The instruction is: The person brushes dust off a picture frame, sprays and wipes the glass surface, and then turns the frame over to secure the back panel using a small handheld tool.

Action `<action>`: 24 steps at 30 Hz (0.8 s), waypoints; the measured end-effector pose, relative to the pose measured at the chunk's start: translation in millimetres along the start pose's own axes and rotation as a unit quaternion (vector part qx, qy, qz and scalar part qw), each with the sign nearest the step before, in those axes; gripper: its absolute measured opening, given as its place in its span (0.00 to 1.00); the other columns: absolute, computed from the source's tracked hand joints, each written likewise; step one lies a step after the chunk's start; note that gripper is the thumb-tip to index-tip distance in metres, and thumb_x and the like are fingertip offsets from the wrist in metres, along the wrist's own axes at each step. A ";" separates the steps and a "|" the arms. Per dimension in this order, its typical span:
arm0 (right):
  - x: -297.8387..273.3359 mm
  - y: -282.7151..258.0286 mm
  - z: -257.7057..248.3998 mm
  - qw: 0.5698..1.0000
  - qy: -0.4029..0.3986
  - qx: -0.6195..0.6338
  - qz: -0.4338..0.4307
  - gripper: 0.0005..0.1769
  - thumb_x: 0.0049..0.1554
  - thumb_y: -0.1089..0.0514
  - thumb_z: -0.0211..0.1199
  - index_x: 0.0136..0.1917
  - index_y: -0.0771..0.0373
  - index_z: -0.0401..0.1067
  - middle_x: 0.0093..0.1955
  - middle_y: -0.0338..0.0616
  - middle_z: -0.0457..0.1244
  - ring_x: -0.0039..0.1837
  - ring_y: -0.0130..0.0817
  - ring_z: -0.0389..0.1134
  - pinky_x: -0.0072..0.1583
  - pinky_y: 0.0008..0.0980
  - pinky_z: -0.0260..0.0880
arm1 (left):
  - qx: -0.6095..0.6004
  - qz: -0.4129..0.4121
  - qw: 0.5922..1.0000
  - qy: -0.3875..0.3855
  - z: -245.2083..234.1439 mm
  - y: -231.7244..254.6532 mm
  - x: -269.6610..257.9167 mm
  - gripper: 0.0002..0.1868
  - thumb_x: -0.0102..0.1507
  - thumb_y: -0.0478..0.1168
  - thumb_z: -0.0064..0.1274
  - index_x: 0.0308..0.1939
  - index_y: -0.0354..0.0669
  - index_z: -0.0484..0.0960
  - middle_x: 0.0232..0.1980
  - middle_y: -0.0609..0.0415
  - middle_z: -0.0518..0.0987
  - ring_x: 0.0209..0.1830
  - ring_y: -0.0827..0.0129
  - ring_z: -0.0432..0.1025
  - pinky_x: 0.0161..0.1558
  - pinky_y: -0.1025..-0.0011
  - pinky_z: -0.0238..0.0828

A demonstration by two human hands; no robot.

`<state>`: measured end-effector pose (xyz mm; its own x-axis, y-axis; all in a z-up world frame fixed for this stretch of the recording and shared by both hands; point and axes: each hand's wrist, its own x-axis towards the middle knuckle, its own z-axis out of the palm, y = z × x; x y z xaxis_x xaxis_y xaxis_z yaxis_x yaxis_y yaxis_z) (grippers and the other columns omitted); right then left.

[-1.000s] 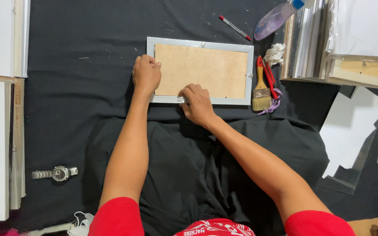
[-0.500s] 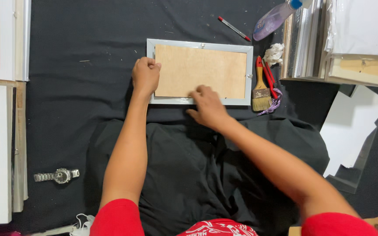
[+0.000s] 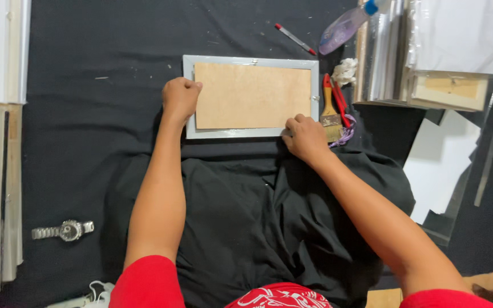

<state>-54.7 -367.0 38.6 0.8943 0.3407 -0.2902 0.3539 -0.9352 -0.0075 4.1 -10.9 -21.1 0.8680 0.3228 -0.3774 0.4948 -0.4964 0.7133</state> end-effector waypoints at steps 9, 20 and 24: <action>1.8 4.9 13.7 0.998 0.052 -0.018 -0.028 0.20 0.47 0.48 0.72 0.51 0.52 0.70 0.47 0.39 0.61 0.53 0.48 0.70 0.51 0.46 0.75 | -0.037 0.007 0.999 -0.018 -2.9 0.4 -6.3 0.14 0.69 0.46 0.52 0.45 0.39 0.87 0.39 0.47 0.82 0.44 0.50 0.79 0.43 0.51 0.77; 0.5 -4.4 -9.6 0.998 0.047 -0.002 -0.035 0.16 0.47 0.51 0.74 0.47 0.53 0.72 0.44 0.36 0.61 0.49 0.44 0.70 0.48 0.43 0.74 | 0.004 0.005 1.000 -0.026 -5.2 4.4 -3.8 0.15 0.68 0.48 0.53 0.44 0.42 0.88 0.45 0.42 0.83 0.51 0.40 0.77 0.48 0.46 0.76; 14.3 17.6 -37.3 0.982 -0.005 0.170 0.079 0.25 0.50 0.43 0.72 0.53 0.61 0.77 0.49 0.53 0.67 0.56 0.59 0.71 0.55 0.53 0.73 | 0.008 -0.008 1.000 -0.027 1.6 -3.8 -6.5 0.15 0.67 0.50 0.54 0.44 0.44 0.88 0.46 0.42 0.83 0.53 0.41 0.76 0.51 0.47 0.75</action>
<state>-25.5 -375.1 70.0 0.9273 0.1898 -0.3227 0.0982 -0.9551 -0.2797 -3.3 -12.5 -22.3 0.8611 0.2874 -0.4194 0.5083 -0.5051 0.6975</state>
